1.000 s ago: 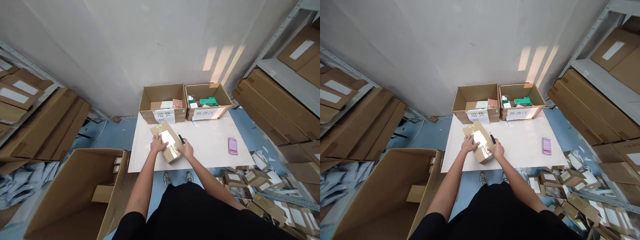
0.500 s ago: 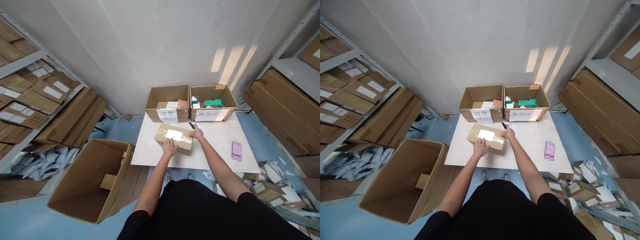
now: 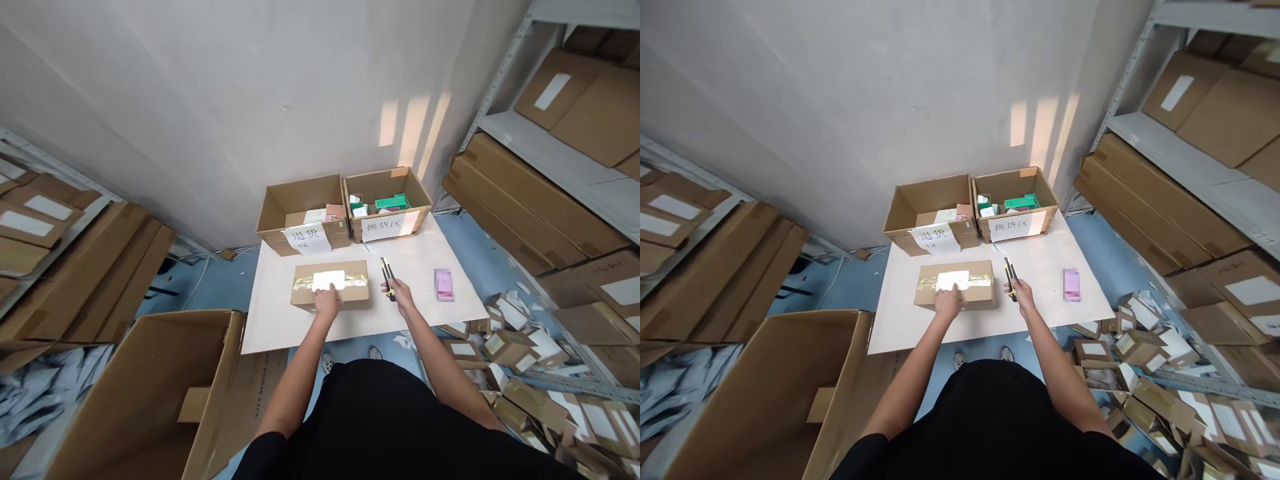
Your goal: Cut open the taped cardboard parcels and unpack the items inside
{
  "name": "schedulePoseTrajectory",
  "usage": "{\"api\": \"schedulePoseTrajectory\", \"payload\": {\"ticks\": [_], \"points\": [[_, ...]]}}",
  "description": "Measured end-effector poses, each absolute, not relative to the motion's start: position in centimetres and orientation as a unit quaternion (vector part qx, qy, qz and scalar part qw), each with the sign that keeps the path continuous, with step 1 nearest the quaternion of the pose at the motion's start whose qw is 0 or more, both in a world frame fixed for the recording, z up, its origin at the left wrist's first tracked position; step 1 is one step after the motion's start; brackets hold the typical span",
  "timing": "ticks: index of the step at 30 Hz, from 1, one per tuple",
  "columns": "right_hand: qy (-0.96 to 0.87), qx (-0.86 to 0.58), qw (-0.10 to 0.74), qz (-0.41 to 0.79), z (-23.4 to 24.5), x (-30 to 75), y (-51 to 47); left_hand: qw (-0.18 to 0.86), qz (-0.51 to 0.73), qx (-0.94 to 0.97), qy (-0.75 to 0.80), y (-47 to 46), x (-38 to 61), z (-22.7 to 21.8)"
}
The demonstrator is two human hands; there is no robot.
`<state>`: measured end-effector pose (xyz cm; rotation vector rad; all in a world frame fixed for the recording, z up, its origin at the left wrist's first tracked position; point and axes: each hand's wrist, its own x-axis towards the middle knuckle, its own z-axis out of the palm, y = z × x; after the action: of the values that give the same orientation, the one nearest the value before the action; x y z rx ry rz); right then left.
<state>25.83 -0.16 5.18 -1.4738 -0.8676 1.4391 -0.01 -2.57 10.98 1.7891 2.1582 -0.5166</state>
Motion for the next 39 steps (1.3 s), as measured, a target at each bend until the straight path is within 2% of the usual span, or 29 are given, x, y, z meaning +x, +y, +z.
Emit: {"api": "schedulePoseTrajectory", "payload": {"ticks": [4, 8, 12, 19, 28, 36, 39], "points": [[-0.316, -0.571, 0.397, 0.646, 5.4, 27.6, -1.9, 0.16, -0.145, 0.678, 0.703, 0.6, -1.0, 11.6], [-0.294, -0.572, 0.343, 0.685, 5.2, 28.2, -1.9, 0.172, -0.134, 0.724, 0.654, 1.3, -0.7, 10.0], [-0.352, -0.606, 0.304, 0.646, 4.9, 27.4, -0.8, 0.129, -0.111, 0.716, 0.677, 0.3, -0.2, 8.1], [-0.441, -0.643, 0.25, 0.574, 5.8, 24.1, 2.3, 0.128, -0.106, 0.715, 0.679, -0.5, -0.1, 7.7], [-0.435, -0.599, 0.252, 0.623, 5.6, 23.3, 1.5, 0.128, -0.102, 0.71, 0.685, -0.2, 0.0, 6.9], [-0.436, -0.603, 0.198, 0.638, 4.3, 25.9, -0.5, 0.1, -0.099, 0.716, 0.684, -0.1, -0.2, 5.8], [-0.425, -0.622, 0.218, 0.621, 4.2, 26.5, 0.2, 0.09, -0.088, 0.721, 0.682, -0.1, -0.4, 5.3]]}}
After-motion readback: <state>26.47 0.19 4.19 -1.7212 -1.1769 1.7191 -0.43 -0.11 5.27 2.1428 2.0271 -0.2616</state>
